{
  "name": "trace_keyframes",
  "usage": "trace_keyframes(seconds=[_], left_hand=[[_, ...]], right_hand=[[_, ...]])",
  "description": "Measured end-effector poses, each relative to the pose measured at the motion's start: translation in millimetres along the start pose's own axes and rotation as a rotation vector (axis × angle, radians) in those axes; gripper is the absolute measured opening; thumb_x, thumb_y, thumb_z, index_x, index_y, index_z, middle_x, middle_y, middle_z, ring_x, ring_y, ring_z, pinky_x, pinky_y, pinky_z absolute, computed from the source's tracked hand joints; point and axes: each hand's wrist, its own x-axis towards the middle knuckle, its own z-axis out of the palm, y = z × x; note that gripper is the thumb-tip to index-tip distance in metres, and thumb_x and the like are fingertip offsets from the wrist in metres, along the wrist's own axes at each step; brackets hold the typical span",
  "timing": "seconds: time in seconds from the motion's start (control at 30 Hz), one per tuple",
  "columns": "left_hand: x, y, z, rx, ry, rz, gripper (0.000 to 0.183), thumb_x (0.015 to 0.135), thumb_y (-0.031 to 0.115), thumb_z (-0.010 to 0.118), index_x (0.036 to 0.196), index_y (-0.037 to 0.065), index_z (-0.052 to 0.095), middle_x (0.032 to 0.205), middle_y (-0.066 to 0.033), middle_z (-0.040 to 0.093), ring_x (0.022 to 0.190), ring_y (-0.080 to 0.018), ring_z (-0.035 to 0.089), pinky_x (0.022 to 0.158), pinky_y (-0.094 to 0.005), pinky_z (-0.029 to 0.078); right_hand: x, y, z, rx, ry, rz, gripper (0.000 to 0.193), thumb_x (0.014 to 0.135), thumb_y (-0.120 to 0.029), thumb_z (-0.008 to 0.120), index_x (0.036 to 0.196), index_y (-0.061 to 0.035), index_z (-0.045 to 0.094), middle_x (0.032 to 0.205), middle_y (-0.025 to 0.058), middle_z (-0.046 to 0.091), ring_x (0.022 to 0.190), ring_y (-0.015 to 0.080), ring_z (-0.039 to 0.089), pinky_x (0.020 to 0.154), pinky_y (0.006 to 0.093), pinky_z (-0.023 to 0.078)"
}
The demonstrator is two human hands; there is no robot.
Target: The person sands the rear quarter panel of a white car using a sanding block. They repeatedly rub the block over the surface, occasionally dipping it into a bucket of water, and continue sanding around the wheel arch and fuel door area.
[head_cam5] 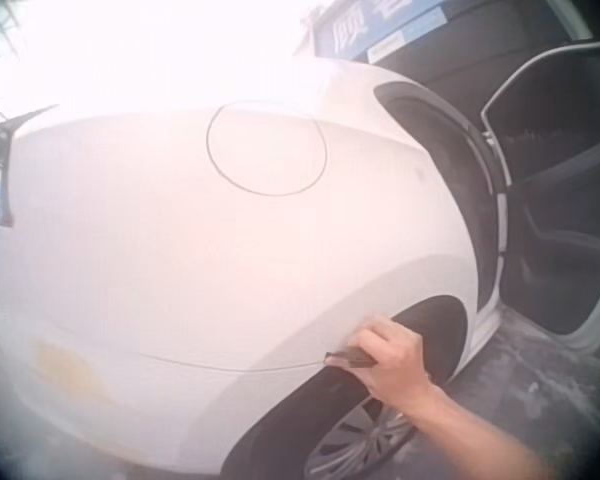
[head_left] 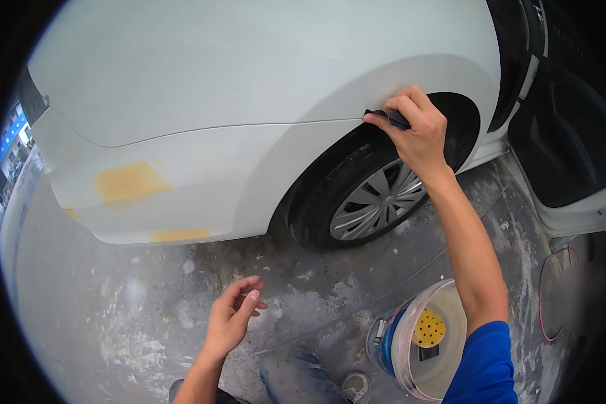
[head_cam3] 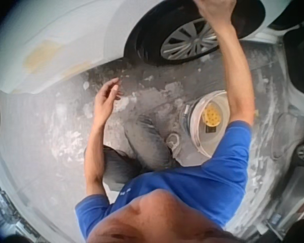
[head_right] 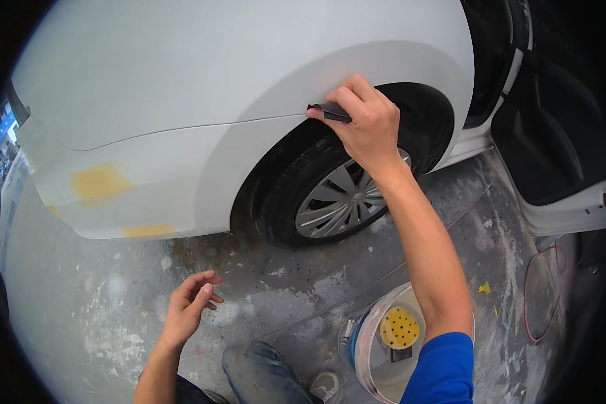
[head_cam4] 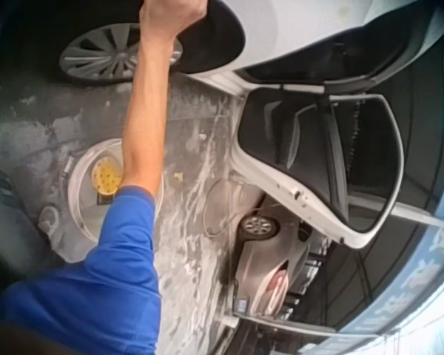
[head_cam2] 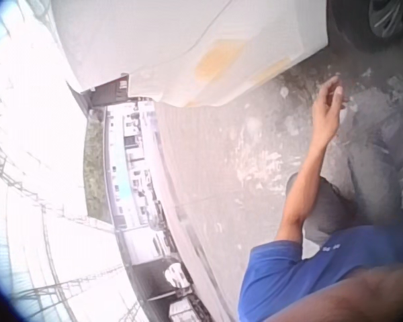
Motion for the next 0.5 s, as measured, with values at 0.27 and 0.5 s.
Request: trace_keyframes(seconds=[0.27, 0.5], left_hand=[[1.8, 1.0, 2.5, 0.017, 0.004, -0.005, 0.041, 0.108, 0.021, 0.063, 0.142, -0.001, 0.059, 0.132, -0.0144, 0.070, 0.098, -0.0176, 0.073, 0.083, -0.0311, 0.058], [-5.3, 8.9, 4.0, 0.054, 0.022, 0.006, 0.040, 0.107, 0.019, 0.064, 0.141, -0.001, 0.060, 0.130, -0.0138, 0.071, 0.098, -0.0167, 0.073, 0.084, -0.0310, 0.058]], right_hand=[[-1.0, 6.2, 14.6, 0.034, 0.145, -0.036, 0.036, 0.073, -0.032, 0.092, 0.077, -0.0093, 0.065, 0.076, 0.0022, 0.061, 0.059, 0.0216, 0.059, 0.052, 0.0321, 0.047], [-5.6, -13.0, 13.7, -0.070, 0.092, 0.037, 0.036, 0.076, -0.032, 0.092, 0.079, -0.0060, 0.067, 0.075, 0.0031, 0.063, 0.062, 0.0220, 0.062, 0.056, 0.0348, 0.048]])
